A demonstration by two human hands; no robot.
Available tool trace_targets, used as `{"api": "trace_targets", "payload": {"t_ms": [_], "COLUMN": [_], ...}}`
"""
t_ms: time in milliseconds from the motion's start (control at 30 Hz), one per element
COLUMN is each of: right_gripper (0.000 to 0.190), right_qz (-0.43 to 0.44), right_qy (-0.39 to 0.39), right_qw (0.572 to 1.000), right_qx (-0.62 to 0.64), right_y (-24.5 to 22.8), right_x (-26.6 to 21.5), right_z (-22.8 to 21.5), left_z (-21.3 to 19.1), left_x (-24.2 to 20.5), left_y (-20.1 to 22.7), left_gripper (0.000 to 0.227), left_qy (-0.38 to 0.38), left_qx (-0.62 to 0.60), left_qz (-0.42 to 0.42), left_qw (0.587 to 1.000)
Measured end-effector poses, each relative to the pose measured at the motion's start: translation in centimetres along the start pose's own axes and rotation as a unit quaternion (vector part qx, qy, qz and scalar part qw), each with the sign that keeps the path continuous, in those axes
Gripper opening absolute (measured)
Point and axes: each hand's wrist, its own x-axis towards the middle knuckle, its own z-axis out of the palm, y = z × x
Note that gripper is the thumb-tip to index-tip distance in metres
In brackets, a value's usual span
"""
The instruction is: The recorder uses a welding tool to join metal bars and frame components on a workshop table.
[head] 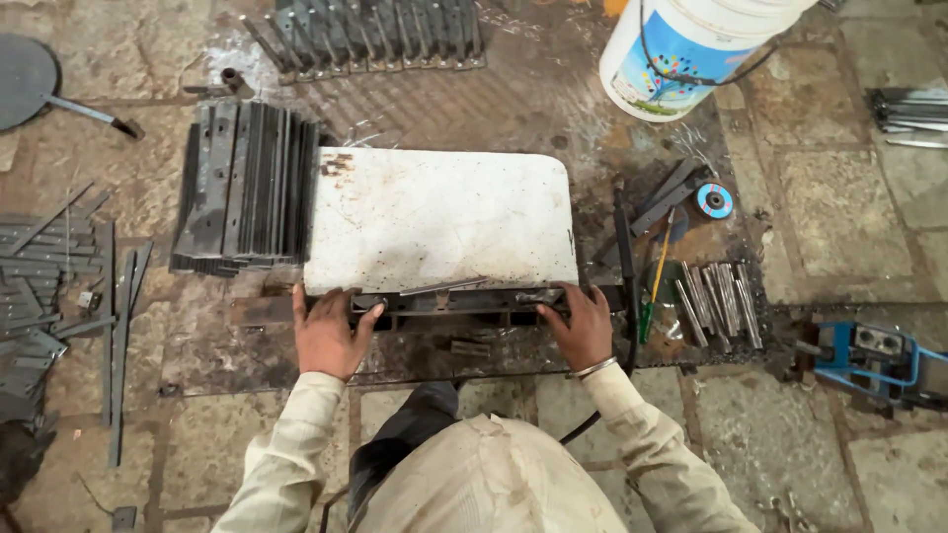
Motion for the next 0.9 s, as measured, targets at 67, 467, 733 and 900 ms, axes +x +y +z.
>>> {"api": "trace_targets", "payload": {"t_ms": [67,467,733,900], "right_gripper": [0.045,0.04,0.048,0.045], "right_qz": [-0.005,0.067,0.255,0.597], "right_qy": [0.001,0.207,0.307,0.002], "right_qw": [1.0,0.964,0.799,0.699], "right_qx": [-0.005,0.153,0.45,0.393], "right_y": [-0.1,-2.9,10.3,17.9], "right_x": [0.3,4.1,-11.3,-15.2], "right_z": [0.1,-11.7,4.3,15.9], "left_z": [0.2,-14.2,3.7,14.7], "left_x": [-0.1,4.9,-13.6,-14.5], "left_y": [0.0,2.1,-19.9,-14.7], "left_gripper": [0.052,0.052,0.051,0.068], "left_qy": [0.011,0.175,0.056,-0.102], "left_qx": [-0.015,-0.098,-0.326,-0.401], "left_qz": [-0.002,-0.038,-0.421,-0.601], "left_qw": [1.0,0.979,0.844,0.684]}}
